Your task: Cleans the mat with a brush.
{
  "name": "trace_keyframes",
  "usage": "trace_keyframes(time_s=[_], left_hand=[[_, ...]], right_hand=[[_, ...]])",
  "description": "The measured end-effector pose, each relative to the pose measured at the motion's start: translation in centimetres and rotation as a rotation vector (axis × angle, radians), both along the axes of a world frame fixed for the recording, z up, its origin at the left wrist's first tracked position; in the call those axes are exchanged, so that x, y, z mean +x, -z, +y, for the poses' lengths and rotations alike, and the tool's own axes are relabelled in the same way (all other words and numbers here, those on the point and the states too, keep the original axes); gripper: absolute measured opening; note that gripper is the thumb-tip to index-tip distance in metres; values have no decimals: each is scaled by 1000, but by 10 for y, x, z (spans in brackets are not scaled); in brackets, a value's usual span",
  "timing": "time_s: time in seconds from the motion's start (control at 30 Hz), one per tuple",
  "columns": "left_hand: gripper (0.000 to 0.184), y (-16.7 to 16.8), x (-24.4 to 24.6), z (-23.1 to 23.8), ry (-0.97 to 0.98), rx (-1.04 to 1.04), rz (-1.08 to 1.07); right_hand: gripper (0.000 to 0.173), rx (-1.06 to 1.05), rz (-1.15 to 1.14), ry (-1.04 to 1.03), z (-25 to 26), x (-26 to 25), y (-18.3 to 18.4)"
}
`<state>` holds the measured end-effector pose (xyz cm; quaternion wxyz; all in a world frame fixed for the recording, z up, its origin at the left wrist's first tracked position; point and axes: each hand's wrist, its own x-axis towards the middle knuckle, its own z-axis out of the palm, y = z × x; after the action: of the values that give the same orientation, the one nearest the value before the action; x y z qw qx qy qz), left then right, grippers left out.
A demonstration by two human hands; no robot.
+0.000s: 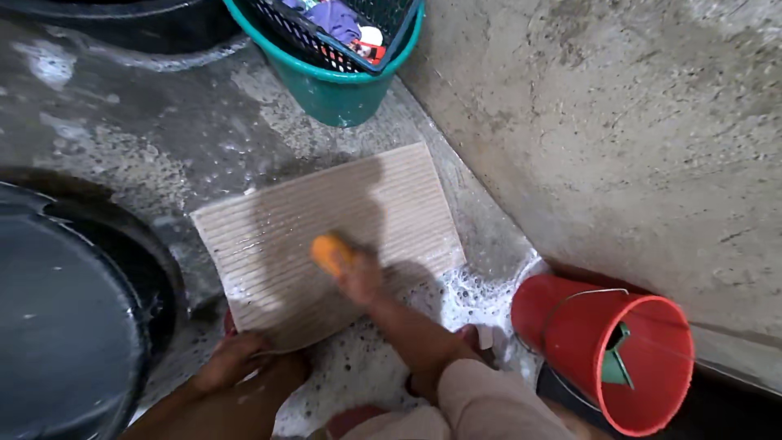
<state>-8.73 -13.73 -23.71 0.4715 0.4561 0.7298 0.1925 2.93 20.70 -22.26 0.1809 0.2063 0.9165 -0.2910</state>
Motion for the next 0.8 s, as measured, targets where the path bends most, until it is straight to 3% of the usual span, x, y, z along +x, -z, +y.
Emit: trace_keyframes(time_s=[0.07, 0.1, 0.17, 0.23, 0.3, 0.4, 0.43, 0.5, 0.57, 0.6, 0.67, 0.73, 0.8], left_hand=[[22, 1, -1, 0, 21, -37, -17], [22, 0, -2, 0, 20, -44, -23], [19, 0, -1, -1, 6, -35, -16], [18, 4, 1, -3, -5, -14, -1], [18, 8, 3, -8, -7, -1, 3], [19, 4, 0, -3, 17, -78, -16], [19, 3, -1, -2, 20, -101, -11], [19, 5, 0, -1, 8, -88, -11], [20, 5, -1, -1, 5, -55, -23], [20, 4, -2, 0, 11, -49, -28], [20, 0, -4, 1, 20, -65, -31], [19, 2, -1, -3, -20, -49, -31], [17, 9, 7, -11, -85, 29, -20]], right_hand=[[60, -58, -27, -286, -30, 6, -7], [58, -45, -57, -275, -19, 15, -10], [39, 63, -51, 24, 35, 45, -12], [48, 289, -108, 246, 112, 89, -8], [60, 347, -263, 514, 176, 123, -6], [73, 342, -275, 764, 182, 117, -6], [74, 352, -208, 752, 155, 105, -1], [63, 309, 19, 516, 68, 84, 9], [50, 105, 127, 77, -11, 68, 3], [57, 14, 65, -147, -26, 59, -1], [63, -36, -45, -281, -8, 49, -7], [55, 61, -133, -105, 57, 56, -12], [54, 238, -201, 211, 141, 87, -10]])
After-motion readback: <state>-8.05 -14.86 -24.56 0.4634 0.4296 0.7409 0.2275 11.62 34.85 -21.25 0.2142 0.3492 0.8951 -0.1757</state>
